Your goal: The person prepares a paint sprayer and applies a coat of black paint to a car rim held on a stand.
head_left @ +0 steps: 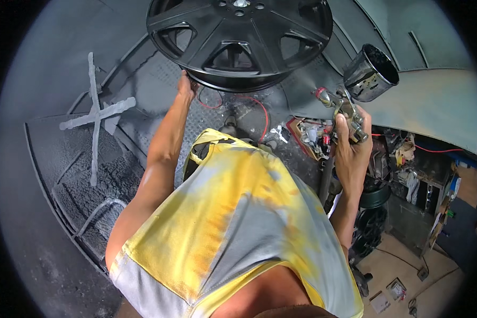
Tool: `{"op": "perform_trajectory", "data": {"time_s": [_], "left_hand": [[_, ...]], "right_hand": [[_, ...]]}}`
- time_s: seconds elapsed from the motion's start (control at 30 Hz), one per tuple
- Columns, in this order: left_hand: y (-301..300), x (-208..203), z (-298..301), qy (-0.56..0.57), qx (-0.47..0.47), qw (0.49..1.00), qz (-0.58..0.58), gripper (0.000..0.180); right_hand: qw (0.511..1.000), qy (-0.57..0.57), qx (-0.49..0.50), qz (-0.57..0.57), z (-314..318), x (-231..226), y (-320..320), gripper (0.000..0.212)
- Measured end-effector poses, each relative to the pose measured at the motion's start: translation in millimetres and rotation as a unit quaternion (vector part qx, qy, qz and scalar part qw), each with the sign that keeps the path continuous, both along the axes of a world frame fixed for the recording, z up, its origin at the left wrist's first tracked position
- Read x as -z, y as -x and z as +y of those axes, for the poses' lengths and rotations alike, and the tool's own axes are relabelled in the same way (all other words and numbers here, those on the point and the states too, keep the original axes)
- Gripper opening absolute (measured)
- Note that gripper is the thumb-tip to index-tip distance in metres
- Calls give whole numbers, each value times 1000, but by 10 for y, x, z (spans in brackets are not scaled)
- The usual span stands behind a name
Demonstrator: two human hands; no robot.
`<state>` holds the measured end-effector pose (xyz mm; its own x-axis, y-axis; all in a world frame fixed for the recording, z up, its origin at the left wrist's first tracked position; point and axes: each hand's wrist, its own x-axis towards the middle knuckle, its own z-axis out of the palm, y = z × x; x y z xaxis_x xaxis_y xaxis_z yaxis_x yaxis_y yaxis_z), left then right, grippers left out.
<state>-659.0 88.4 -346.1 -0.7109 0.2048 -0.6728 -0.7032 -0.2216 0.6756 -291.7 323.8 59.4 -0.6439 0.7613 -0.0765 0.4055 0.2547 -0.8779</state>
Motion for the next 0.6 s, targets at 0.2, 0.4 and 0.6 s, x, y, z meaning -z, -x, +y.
{"op": "perform_trajectory", "data": {"time_s": [0.2,0.4,0.6], "left_hand": [[-267,11,133,-9,-8,1000,19,35],[-350,114,172,-42,-32,999,-9,38],[-547,28,342,-62,-4,998,-21,51]], "right_hand": [[999,-25,-15,36,26,112,-23,31],[999,-6,-21,-29,-2,49,-1,32],[999,-1,-37,-2,-21,73,-6,33]]}}
